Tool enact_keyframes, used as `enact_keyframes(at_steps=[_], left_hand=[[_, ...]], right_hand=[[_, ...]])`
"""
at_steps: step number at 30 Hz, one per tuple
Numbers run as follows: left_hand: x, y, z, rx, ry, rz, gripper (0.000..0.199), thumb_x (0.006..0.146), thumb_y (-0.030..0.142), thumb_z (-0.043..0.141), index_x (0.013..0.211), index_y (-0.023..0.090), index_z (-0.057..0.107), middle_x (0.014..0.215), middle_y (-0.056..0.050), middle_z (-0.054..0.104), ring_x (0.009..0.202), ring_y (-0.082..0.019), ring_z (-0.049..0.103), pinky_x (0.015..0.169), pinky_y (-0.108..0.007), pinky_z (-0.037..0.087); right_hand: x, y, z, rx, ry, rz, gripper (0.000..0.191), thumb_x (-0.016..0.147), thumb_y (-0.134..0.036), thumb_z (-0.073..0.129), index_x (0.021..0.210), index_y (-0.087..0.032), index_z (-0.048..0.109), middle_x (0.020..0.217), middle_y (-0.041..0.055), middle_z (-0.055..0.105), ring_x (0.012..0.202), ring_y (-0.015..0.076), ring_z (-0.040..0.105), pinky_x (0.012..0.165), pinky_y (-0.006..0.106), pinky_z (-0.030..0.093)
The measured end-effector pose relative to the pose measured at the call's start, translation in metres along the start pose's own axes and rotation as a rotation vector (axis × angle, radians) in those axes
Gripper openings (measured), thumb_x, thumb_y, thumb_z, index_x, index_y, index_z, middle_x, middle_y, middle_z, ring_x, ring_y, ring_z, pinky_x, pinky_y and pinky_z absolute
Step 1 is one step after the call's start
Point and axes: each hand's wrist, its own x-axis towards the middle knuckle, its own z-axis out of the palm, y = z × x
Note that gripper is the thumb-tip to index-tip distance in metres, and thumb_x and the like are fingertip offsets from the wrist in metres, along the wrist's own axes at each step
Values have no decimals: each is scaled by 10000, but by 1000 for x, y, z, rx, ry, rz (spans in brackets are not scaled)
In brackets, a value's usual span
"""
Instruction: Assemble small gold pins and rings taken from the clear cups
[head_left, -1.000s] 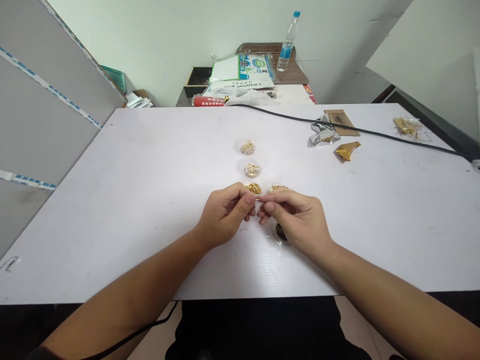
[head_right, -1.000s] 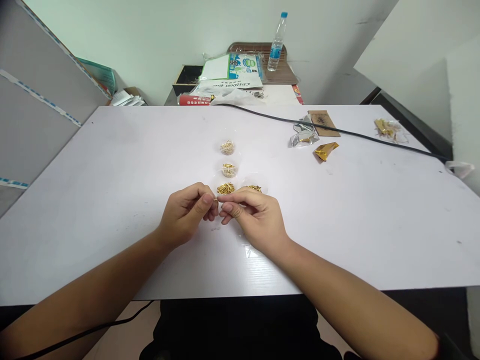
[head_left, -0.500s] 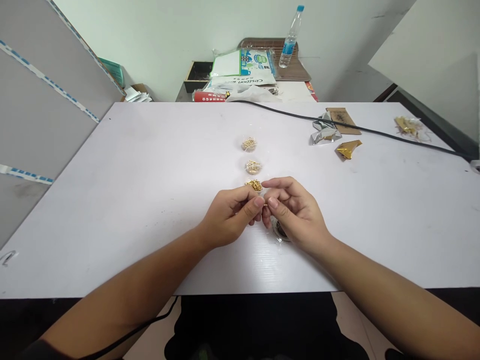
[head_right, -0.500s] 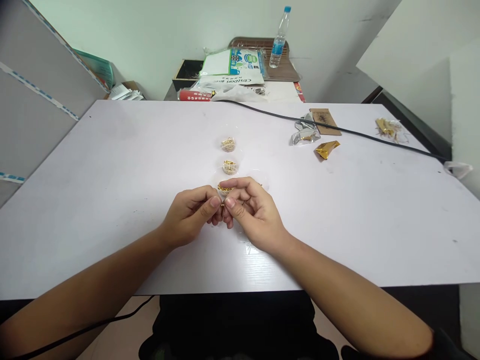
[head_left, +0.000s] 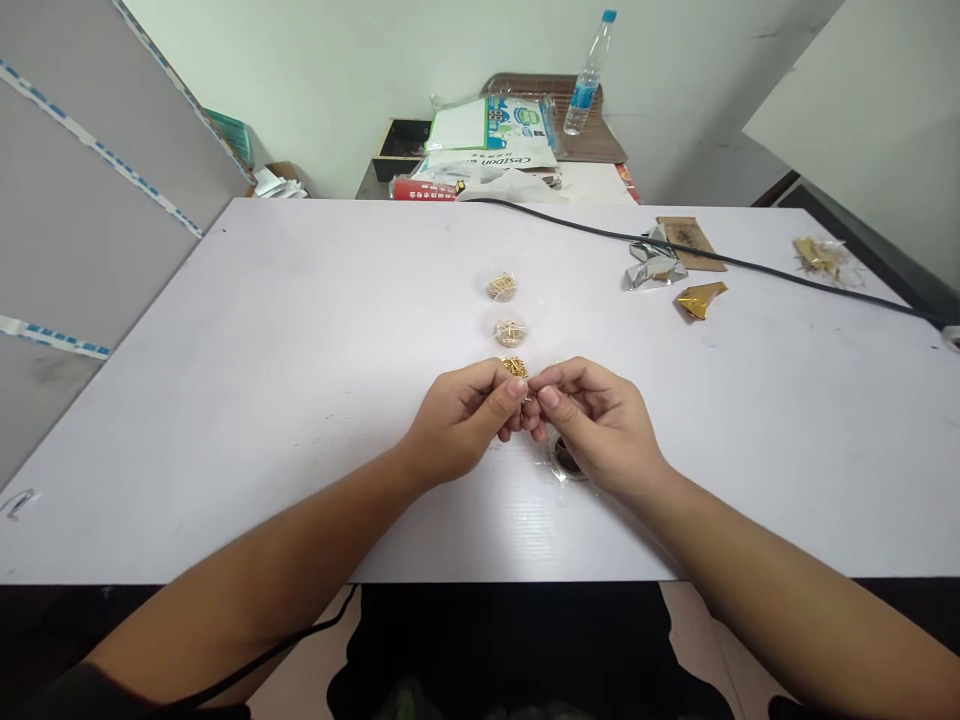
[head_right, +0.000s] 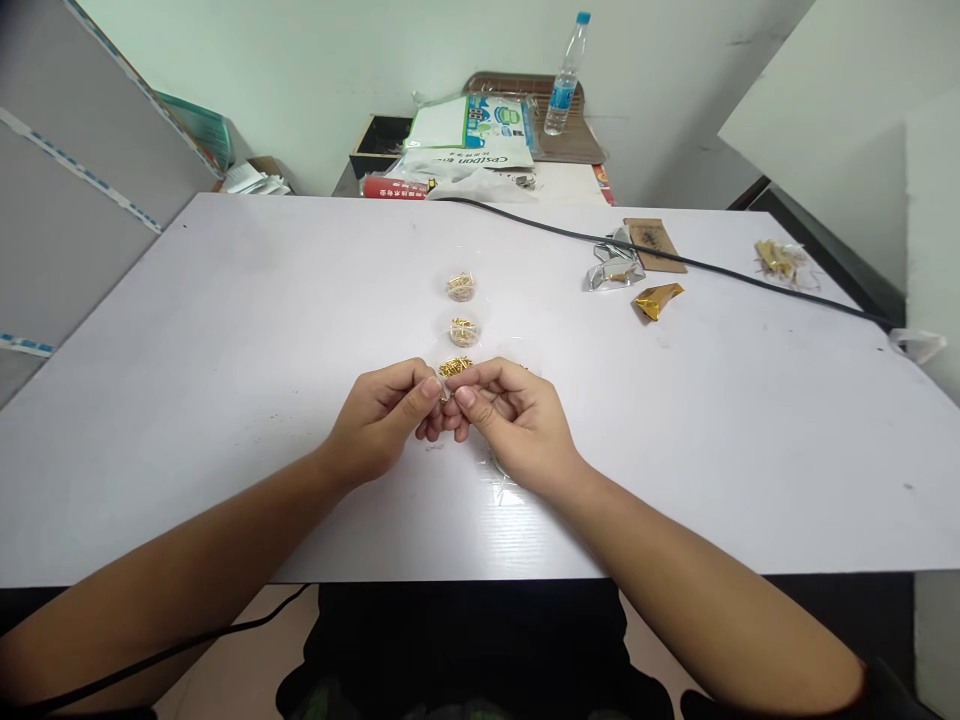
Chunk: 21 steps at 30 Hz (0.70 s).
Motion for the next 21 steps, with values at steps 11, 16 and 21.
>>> enact_keyframes(at_steps=[11, 16, 21], left_hand=[[-2, -1, 3, 85, 10, 50, 361, 1006, 388, 482, 736, 149, 477, 665, -36, 630, 573, -85, 575, 510, -209, 470], [-1, -1, 3, 117, 17, 53, 365, 1005, 398, 480, 738, 149, 481, 670, -35, 629, 570, -80, 554, 528, -210, 484], [-1, 0, 1, 102, 17, 60, 343, 1008, 357, 479, 738, 146, 484, 669, -27, 614, 570, -74, 551, 534, -200, 479]], right_hand=[[-3, 4, 3, 10, 7, -15, 98, 937, -279, 629, 968, -196, 587, 671, -29, 573, 601, 91, 569, 532, 216, 452], [-5, 5, 4, -31, 23, -10, 127, 932, -310, 624, 958, -194, 579, 653, -28, 555, 581, 96, 542, 518, 224, 427], [-4, 4, 6, -17, 14, -39, 87, 953, -280, 599, 978, -203, 566, 669, -35, 557, 596, 87, 547, 540, 220, 435]])
